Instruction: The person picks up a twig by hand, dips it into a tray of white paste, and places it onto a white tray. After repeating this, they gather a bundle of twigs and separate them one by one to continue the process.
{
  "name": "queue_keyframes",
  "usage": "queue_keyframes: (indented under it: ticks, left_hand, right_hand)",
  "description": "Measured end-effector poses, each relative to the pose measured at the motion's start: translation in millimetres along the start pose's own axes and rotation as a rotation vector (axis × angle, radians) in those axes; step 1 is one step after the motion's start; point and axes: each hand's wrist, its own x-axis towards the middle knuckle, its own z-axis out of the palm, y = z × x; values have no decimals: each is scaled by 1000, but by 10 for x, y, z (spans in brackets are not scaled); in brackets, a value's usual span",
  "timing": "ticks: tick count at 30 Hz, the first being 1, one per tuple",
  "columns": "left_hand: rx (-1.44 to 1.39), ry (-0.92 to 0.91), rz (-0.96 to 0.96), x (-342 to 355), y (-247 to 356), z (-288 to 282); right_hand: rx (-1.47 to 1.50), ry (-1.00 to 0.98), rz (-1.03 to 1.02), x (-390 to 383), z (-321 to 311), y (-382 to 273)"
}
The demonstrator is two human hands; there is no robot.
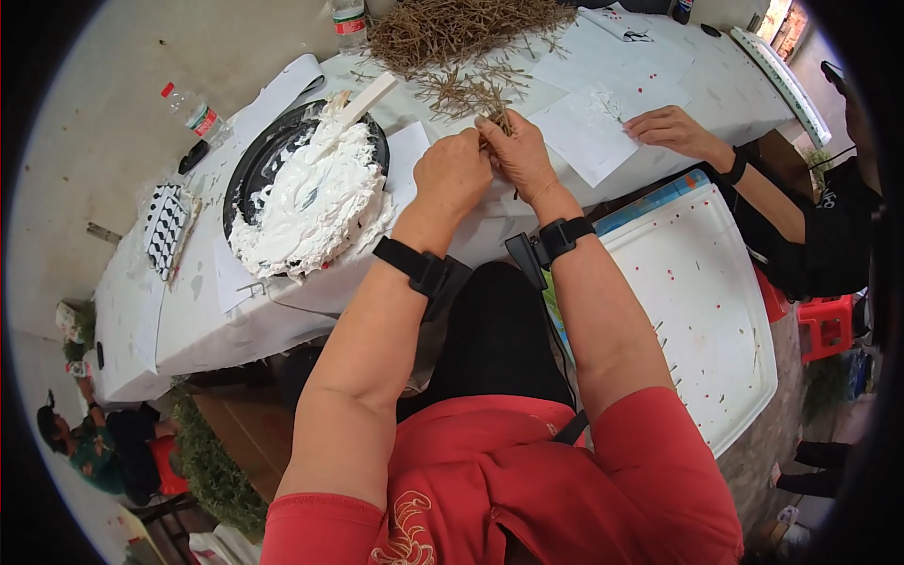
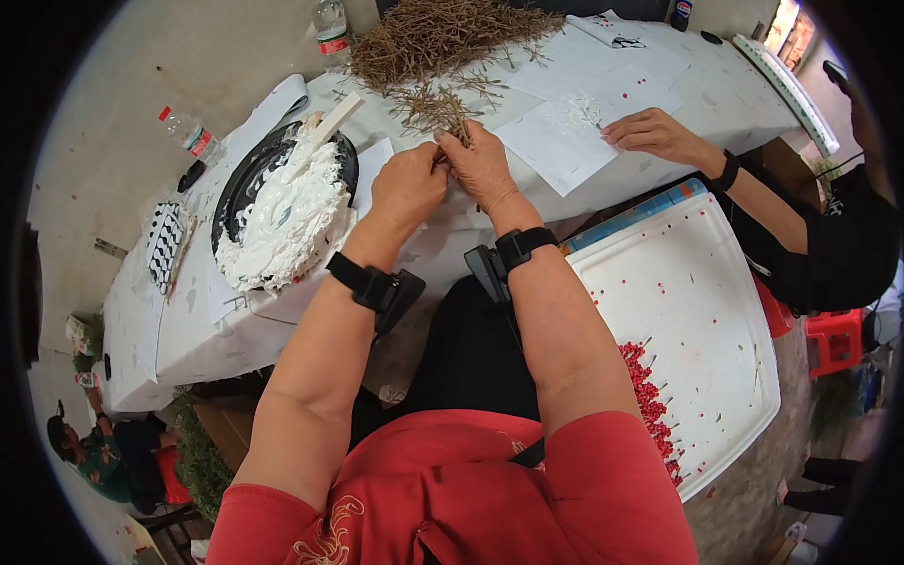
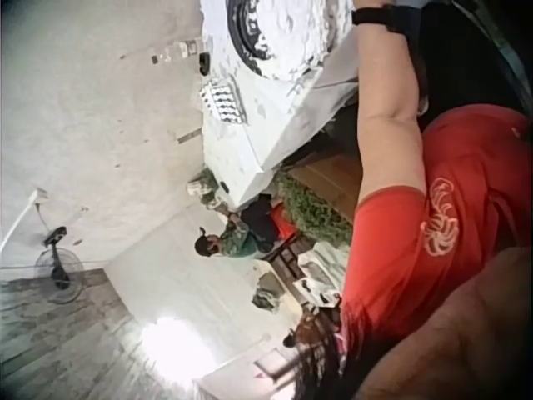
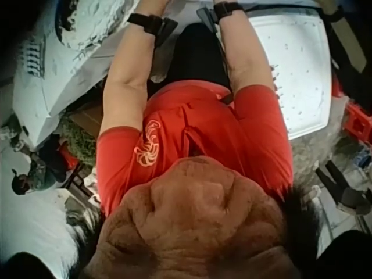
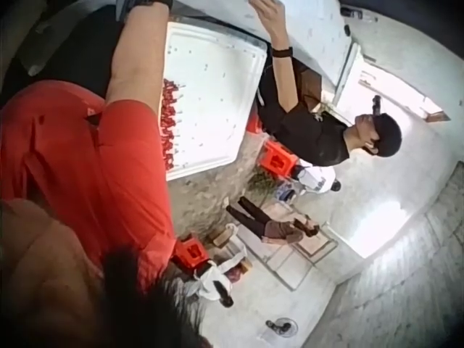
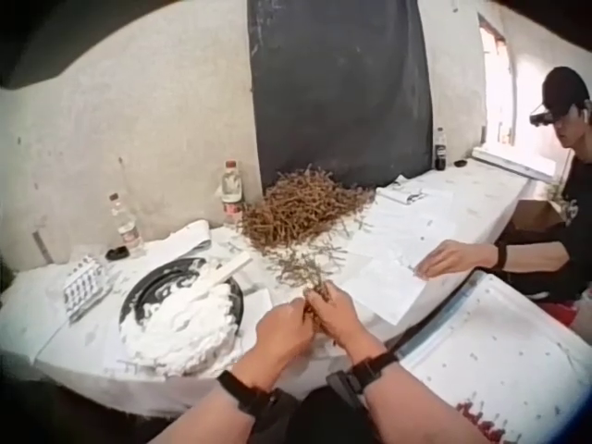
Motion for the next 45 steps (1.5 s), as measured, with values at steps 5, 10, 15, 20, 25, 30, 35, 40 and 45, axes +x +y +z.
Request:
queue_keyframes:
  ticks: [5,10,15,20,25,30,35,40,45]
  left_hand:
    - [-171,42,205,46,-191,-132]
    - [15,-27,170,-16,-58,-41]
    - [72,-38,113,-53,-64,32]
    - [104,-56,92,-18,-48,64]
    - [-10,109,141,-49,1,105]
    - [-69,21,178,21,-45,154]
    - [132,-8,159,27,-32,149]
    - [158,203,235,49,-129,23]
    - [-143,427,309,61,-109,-102]
  right_hand:
    - [327,12,157,-54,-97,-113]
    - [296,31,205,-67,-130,-107]
    - [253,22,161,-101,-58,-158]
    - [250,28,154,-89,-81,-149]
    - [284,25,171,-62,-121,-132]
    - [266,21,168,-81,-123,-119]
    - [287,-38,197,-71,-146,-136]
    - [243,31,169,-62,-67,-143]
    - [151,15,165,-65,-96,-138]
